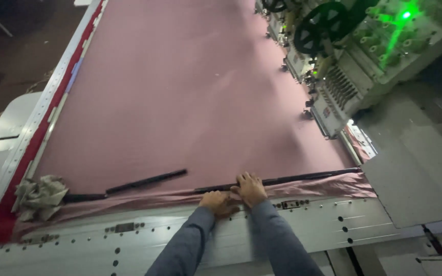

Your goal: Preparing and securing fabric on a multi-head industrial embroidery machine using magnetic strips.

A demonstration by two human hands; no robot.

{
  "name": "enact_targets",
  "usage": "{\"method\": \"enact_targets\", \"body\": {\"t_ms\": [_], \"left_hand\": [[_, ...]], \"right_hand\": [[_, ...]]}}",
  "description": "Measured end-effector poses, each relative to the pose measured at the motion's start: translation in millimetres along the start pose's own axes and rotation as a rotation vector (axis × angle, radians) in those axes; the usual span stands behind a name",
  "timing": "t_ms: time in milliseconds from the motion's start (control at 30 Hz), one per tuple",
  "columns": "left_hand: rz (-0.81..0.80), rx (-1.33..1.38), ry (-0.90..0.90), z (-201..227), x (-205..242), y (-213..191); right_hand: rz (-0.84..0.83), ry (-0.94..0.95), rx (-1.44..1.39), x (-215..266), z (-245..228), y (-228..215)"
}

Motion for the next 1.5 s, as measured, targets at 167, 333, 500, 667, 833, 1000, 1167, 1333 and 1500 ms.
{"method": "enact_targets", "body": {"t_ms": [167, 333, 500, 667, 833, 1000, 1167, 1333, 1500], "left_hand": [[-0.102, -0.016, -0.087, -4, 16, -17], [-0.001, 0.063, 0.039, 0, 5, 34], [0.248, 0.109, 0.168, 24, 21, -33], [0.100, -0.132, 0.316, 98, -69, -5], [0.227, 0.027, 0.407, 195, -156, -2], [0.214, 0.020, 0.280, 222, -182, 7], [0.079, 0.034, 0.278, 234, -180, 22], [0.193, -0.031, 0.328, 237, -190, 0], [0.090, 0.018, 0.329, 239, -138, -36]], "right_hand": [[-0.063, -0.006, 0.031, -12, 5, 19], [0.226, -0.107, 0.561, -57, 12, 76], [0.233, 0.091, -0.046, -48, 44, -14], [0.410, 0.043, 0.469, -25, 191, -43], [0.315, 0.020, 0.025, 15, 264, -85], [0.140, 0.024, -0.136, 22, 276, -105], [0.069, -0.049, -0.164, 22, 271, -106], [0.130, -0.087, 0.155, 6, 280, -79], [0.105, -0.184, 0.129, -13, 262, -79]]}}
Point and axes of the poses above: each hand's wrist, its own x-axis away from the middle knuckle, its own y-axis out of the palm, z = x × y, the point moved 9 cm from there along -x, towards the middle knuckle, and after that the axes turned 10 degrees about y, right-handed, at the moved point
